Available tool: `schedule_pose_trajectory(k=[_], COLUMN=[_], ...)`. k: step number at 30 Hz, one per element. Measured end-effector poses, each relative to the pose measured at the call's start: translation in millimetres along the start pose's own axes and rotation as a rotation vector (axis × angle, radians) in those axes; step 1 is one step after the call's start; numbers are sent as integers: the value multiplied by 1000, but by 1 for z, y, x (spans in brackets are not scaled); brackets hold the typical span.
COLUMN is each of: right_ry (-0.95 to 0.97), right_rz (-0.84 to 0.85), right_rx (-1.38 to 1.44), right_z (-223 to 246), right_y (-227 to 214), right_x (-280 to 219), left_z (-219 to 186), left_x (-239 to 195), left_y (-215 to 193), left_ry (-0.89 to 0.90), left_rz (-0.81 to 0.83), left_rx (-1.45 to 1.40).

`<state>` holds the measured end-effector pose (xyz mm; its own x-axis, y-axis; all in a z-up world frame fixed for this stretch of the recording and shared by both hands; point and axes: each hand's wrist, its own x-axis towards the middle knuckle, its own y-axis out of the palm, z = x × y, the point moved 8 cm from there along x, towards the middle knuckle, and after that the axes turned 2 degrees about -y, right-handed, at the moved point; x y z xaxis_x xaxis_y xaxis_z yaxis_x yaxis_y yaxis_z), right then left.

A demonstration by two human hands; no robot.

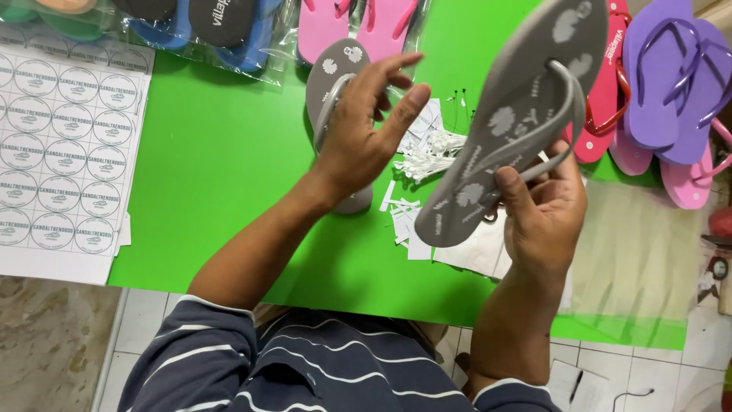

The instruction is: Cleaning flip-flops with a cloth and placing them into plastic bags for packaging.

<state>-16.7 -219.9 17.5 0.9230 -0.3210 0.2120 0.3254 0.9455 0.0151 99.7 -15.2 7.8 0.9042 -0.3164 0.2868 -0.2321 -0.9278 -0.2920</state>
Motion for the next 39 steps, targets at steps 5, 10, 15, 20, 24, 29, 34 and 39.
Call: schedule_pose_trajectory(k=[5,10,15,20,24,29,34,39], right_ry=[180,266,327,221,302,308,305,-139], right_rz=[-175,-219,-140,51,190,233,250,263], right_rx=[46,13,-68,20,-86,-245,-419,-936], right_z=[-35,-48,-52,-63,-86,-102,-111,-52], right_y=[-55,-67,-48,14,63,86,93,100], right_x=[-44,-76,-89,-91,-85,-72,-68,-60], left_z=[55,114,78,61,74,86,100,71], left_x=[6,-14,-43,-103,-134,-141,-139,-135], left_y=[-36,-40,-62,-85,-95,-100,-96,-103], left_ry=[-144,-436,-173,-126,-269,-291,-303,-284], left_rz=[-108,93,-33,-108,-128,-144,-120,-129], left_rx=[586,719,535,463,376,335,319,352])
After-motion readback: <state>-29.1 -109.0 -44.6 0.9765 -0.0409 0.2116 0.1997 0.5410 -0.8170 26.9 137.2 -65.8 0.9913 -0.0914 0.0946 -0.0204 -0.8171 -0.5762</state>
